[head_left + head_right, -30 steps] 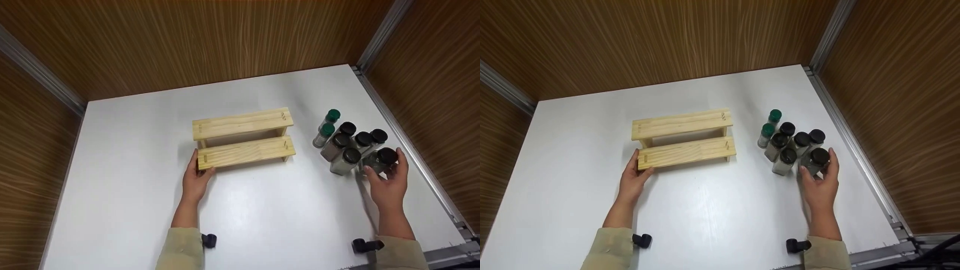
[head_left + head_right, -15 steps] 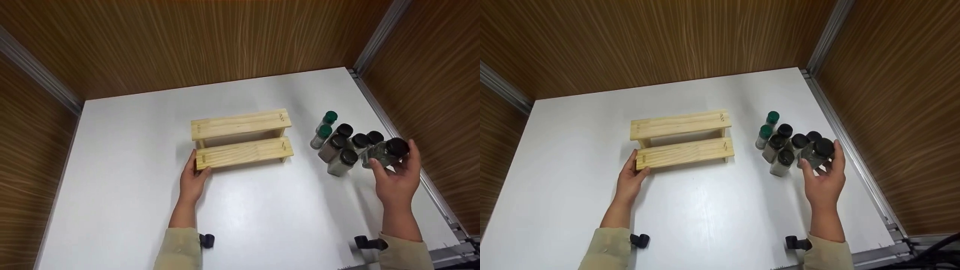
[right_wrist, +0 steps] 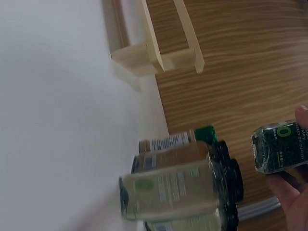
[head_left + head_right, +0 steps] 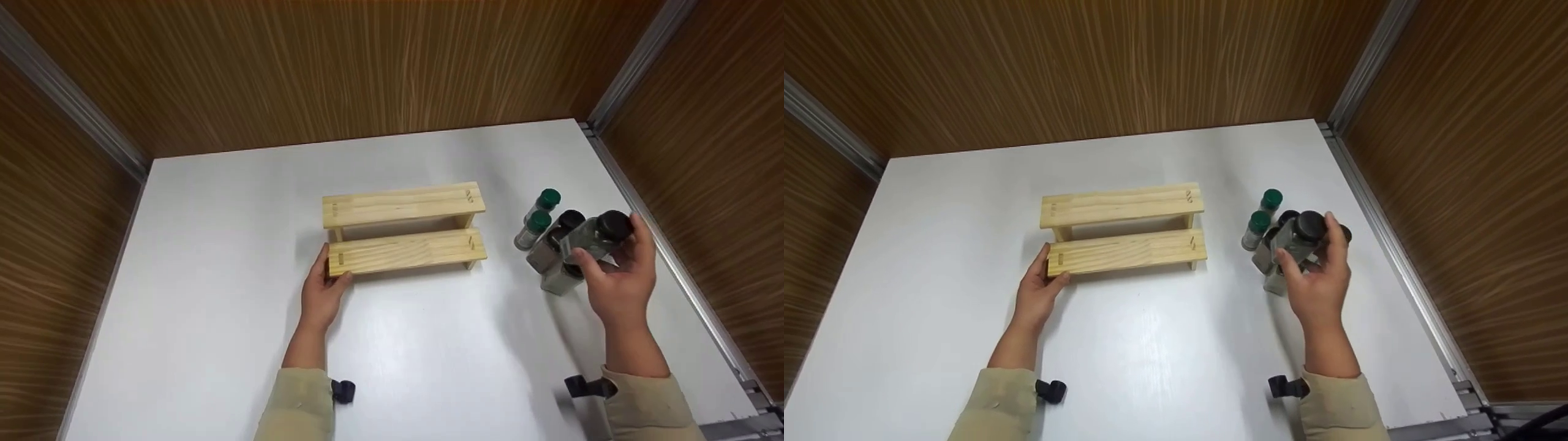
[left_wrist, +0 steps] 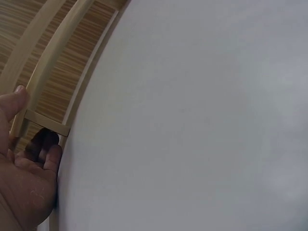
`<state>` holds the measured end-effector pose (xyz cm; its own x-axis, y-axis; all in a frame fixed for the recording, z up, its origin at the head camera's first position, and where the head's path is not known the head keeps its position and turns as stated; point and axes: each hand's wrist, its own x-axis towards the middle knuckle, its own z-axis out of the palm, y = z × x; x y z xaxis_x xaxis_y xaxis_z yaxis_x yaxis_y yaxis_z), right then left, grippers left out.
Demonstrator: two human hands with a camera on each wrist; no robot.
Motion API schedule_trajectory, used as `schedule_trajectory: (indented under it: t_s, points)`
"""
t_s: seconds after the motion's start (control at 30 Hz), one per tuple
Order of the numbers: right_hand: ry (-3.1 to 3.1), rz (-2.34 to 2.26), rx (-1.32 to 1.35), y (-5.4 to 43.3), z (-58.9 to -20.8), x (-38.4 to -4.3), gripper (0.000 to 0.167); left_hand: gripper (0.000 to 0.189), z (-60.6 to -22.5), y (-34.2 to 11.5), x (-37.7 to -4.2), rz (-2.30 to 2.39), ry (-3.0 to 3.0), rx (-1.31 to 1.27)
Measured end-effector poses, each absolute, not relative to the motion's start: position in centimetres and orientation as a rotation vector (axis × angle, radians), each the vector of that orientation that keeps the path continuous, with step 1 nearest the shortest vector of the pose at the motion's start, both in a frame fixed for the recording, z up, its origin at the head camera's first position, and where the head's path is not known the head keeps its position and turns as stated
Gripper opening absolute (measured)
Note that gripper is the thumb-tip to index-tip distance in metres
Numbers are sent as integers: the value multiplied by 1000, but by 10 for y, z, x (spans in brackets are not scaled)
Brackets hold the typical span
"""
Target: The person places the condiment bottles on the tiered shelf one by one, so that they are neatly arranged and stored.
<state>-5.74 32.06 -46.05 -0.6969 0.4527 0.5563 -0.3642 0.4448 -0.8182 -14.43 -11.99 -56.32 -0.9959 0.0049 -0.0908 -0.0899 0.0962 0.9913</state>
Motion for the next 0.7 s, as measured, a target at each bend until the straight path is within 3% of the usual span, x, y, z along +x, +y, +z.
schedule_trajectory:
  t_s: [0.7]
  points:
    - [-2049, 1310, 130, 252, -464, -120, 86, 81, -563, -119, -146, 2075, 2259, -114]
